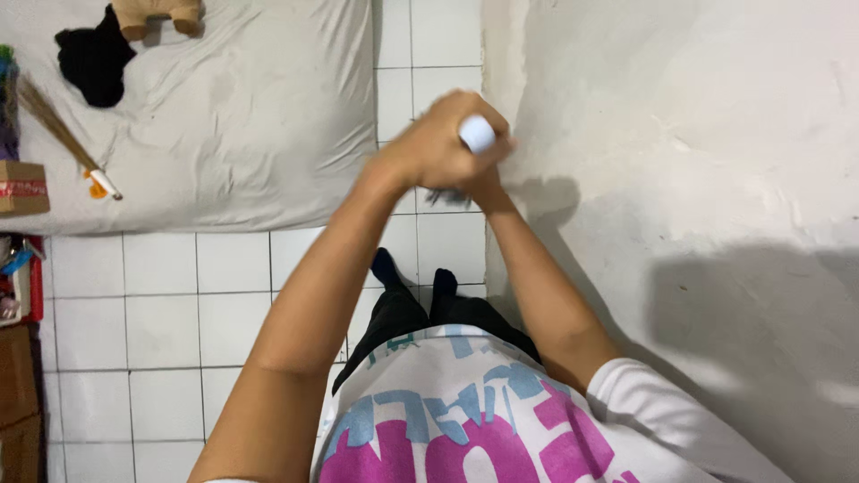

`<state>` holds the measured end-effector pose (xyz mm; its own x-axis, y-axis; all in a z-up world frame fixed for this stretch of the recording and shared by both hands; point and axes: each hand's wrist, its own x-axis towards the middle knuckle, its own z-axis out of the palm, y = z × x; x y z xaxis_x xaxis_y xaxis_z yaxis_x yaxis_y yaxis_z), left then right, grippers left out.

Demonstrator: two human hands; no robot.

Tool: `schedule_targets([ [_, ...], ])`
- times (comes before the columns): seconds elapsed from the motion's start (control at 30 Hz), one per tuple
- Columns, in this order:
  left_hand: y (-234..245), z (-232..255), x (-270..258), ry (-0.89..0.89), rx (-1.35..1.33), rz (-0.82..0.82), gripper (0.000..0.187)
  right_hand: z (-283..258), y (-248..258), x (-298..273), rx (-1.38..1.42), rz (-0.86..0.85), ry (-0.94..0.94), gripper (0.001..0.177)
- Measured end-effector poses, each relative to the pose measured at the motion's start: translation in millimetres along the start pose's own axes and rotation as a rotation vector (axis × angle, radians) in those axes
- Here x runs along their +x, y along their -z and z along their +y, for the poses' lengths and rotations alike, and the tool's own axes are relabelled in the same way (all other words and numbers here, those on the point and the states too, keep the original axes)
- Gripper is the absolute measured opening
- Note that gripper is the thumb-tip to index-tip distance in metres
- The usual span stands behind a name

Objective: The person holds a duster by the handle and sweeps it across the floor and along the base of a wall in a bedroom.

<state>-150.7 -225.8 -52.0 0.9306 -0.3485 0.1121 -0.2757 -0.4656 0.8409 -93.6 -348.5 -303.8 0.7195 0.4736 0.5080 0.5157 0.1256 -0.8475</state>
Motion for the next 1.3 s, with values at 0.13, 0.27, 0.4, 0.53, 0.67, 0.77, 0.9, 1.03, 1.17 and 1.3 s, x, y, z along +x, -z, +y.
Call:
schedule_targets([
  [0.13, 23, 17, 8, 0.102, -0.256, 0.048, 0.035, -26, -3, -11, -0.198, 0.020, -0.454, 0.023],
  [0.27, 16, 18, 13, 0.112, -0.380, 0.074, 0.035, -32, -3, -27, -0.326, 0.074, -0.494, 0.030],
  [0.4, 6, 24, 15, 0.085, -0.227, 0.033, 0.030, -49, 1, -19, -0.236, 0.191, -0.256, 0.015],
  [0.53, -7, 27, 10, -0.002, -0.098, -0.006, 0.028, -45, 7, -4, -0.152, 0.155, 0.006, 0.037],
  [0.67, -35, 9, 0, -0.120, 0.086, 0.025, 0.032, -8, 13, -16, 0.016, 0.192, 0.043, 0.024],
  [0.77, -60, -16, -10, 0.002, 0.065, 0.045, 0.017, 25, 11, -20, -0.195, 0.241, 0.204, 0.026],
  [0.9, -85, -40, -23, -0.083, 0.011, 0.006, 0.015, 58, 27, -26, -0.180, 0.010, 0.187, 0.031],
  [1.03, -74, -41, -16, -0.291, 0.110, 0.088, 0.011, 55, 20, -28, 0.076, 0.029, 0.108, 0.027],
  [1.17, -27, -24, 0, -0.098, 0.055, 0.007, 0.031, 30, 35, -9, 0.413, -0.288, -0.123, 0.045],
  [1.3, 10, 2, 2, -0.066, -0.057, 0.154, 0.033, 2, 23, 6, -0.186, -0.252, -0.117, 0.026],
])
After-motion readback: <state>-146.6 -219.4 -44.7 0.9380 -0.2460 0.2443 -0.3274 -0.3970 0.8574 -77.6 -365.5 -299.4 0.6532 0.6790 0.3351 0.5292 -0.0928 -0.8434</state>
